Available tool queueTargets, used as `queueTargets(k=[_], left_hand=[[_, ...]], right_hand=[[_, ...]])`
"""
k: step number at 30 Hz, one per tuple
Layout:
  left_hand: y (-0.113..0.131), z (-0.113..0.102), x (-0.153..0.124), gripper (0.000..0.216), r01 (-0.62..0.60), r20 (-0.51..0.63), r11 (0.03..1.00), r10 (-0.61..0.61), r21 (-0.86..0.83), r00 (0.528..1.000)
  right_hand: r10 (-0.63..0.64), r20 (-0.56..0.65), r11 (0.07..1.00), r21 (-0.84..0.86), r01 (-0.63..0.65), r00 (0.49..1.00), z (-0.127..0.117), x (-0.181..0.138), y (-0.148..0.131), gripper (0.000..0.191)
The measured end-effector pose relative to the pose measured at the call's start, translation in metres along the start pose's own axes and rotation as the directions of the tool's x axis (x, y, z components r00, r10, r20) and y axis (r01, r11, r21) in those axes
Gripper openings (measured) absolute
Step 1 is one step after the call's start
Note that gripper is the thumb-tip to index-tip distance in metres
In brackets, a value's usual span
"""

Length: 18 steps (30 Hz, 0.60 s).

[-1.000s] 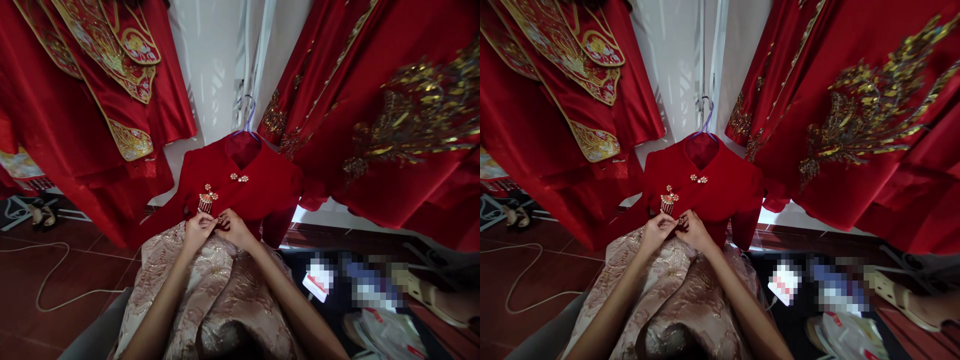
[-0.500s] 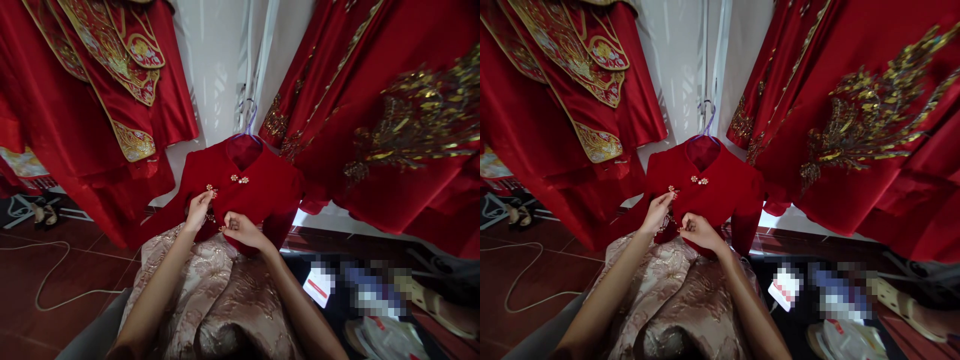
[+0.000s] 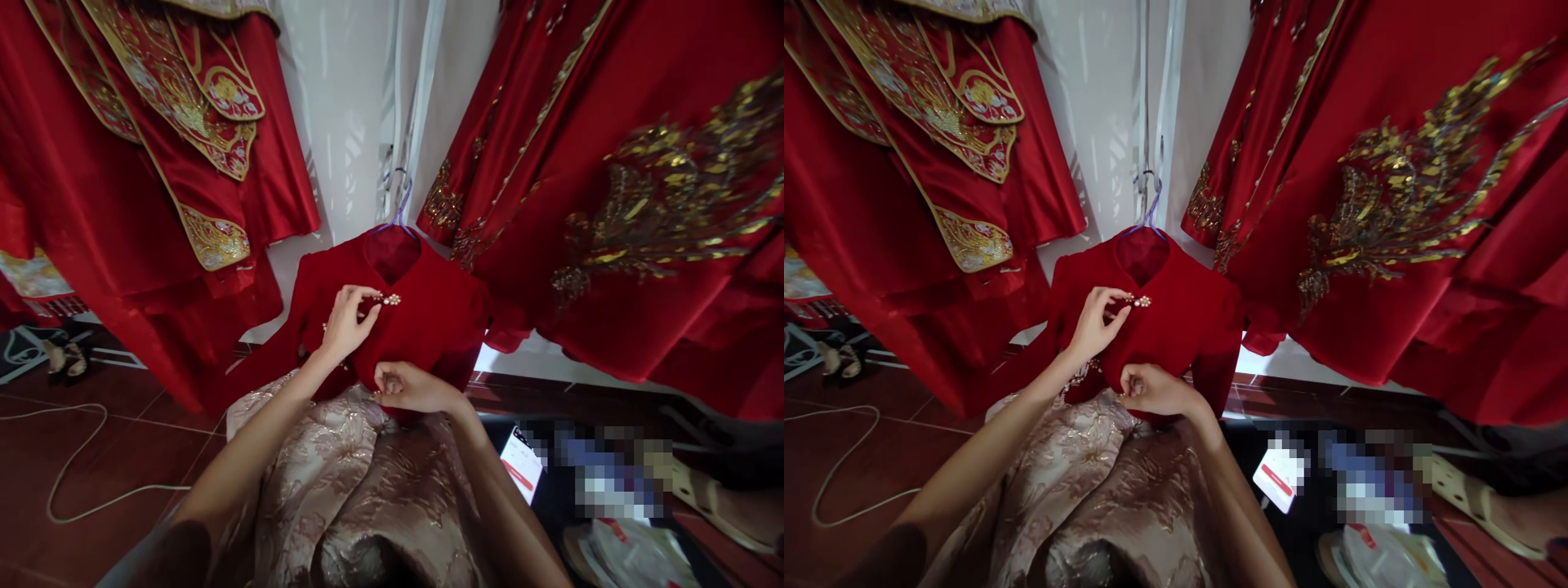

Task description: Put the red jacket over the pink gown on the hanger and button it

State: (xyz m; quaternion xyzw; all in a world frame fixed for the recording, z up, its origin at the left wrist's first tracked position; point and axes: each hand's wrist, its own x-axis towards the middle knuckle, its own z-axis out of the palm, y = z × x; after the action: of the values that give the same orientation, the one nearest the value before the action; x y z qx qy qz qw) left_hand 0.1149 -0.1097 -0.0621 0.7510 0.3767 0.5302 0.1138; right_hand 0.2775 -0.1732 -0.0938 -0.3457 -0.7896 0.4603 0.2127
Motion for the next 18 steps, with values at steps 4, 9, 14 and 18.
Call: queueTargets(k=[4,9,14,18], left_hand=[[0.007,-0.007,0.022,0.025,-0.330,0.212,0.841,0.262,0.429,0.942],[0.004,-0.006,0.042,0.020,-0.541,0.395,0.646,0.373,0.538,0.839],[0.003,-0.010,0.052,0.016,-0.563,0.383,0.726,0.426,0.396,0.820],[0.001,-0.014,0.054,0.016,-0.536,0.348,0.806,0.441,0.252,0.827]], right_hand=[[0.076,0.062,0.997,-0.036,-0.074,0.995,-0.014,-0.017,-0.006,0.017],[0.103,0.051,0.994,-0.043,-0.101,0.993,-0.027,-0.033,-0.009,0.019],[0.130,-0.009,0.991,-0.025,-0.130,0.992,-0.030,-0.037,-0.014,0.025],[0.025,-0.268,0.996,-0.072,-0.046,0.963,-0.028,-0.033,-0.025,0.024]])
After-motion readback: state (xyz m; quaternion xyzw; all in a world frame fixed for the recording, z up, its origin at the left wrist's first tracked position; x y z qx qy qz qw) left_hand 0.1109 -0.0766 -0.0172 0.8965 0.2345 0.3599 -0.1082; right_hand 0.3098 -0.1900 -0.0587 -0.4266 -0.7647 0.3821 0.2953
